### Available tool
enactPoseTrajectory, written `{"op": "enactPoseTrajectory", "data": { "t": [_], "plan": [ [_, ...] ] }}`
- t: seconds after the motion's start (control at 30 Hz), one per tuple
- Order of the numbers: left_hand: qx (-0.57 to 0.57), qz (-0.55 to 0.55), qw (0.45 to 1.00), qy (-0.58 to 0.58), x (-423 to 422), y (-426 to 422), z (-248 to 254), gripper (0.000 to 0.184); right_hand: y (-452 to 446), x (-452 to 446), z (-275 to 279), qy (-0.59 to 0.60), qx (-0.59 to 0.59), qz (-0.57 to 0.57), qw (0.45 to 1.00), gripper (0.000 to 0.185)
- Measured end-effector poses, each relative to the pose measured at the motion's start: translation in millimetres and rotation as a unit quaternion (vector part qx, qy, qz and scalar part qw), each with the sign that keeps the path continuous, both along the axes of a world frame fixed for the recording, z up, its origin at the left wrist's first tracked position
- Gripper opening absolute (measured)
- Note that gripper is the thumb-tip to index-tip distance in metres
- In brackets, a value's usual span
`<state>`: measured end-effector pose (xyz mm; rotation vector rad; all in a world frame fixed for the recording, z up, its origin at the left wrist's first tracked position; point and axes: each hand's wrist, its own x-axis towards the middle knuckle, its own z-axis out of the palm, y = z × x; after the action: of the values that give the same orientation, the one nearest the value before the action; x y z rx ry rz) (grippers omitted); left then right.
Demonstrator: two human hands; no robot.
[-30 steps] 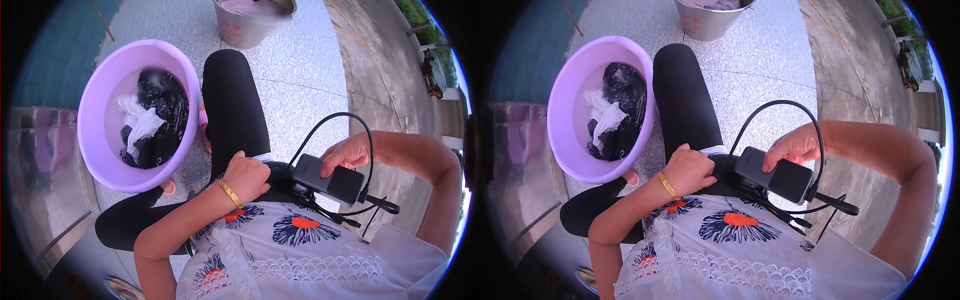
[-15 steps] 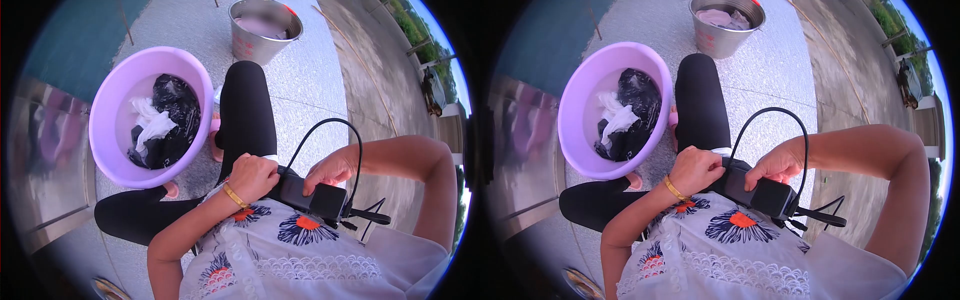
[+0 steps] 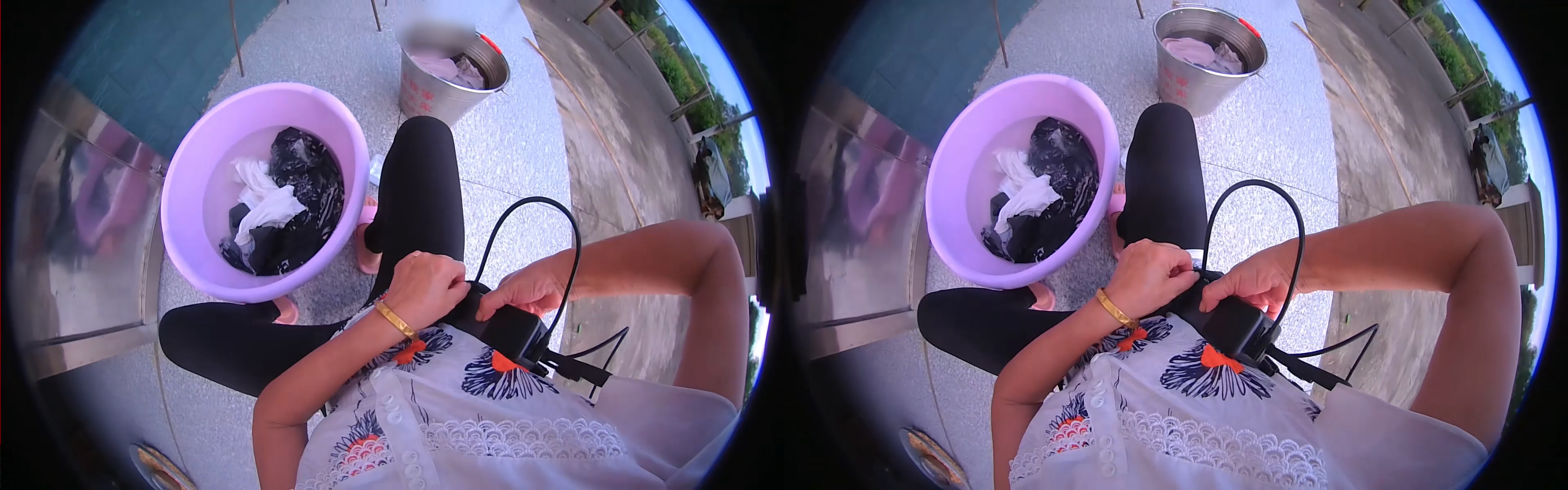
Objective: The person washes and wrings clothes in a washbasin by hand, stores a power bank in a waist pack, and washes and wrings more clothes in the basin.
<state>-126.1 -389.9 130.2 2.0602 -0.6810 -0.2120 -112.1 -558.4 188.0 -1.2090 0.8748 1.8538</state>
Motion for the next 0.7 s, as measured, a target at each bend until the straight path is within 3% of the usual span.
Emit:
{"op": "enactPoseTrajectory", "data": {
  "t": [0.07,0.2,0.3,0.43,0.53,0.67,0.7],
  "plan": [
    [-0.003,-0.006,1.0,-0.001,1,2,1,0.014,0,-1,-3,-0.01,0.027,0.068,0.997,0.027],
    [0.001,-0.004,1.0,-0.015,1,3,1,0.013,-4,0,3,-0.054,-0.019,0.055,0.997,0.035],
    [-0.008,-0.004,1.0,-0.004,0,4,0,0.013,-3,5,25,-0.035,-0.068,0.074,0.994,0.051],
    [-0.004,-0.004,1.0,0.029,1,4,2,0.014,-8,4,29,-0.042,-0.06,0.033,0.997,0.052],
    [-0.005,0.004,0.997,0.077,0,8,3,0.016,-22,5,17,-0.073,-0.089,0.098,0.989,0.046],
    [-0.009,-0.03,0.992,0.119,0,16,-3,0.016,-54,13,-6,-0.241,-0.056,0.073,0.966,0.031],
    [-0.033,-0.038,0.995,0.082,0,19,-11,0.016,-60,15,-12,-0.272,-0.062,0.066,0.958,0.029]
  ]
}}
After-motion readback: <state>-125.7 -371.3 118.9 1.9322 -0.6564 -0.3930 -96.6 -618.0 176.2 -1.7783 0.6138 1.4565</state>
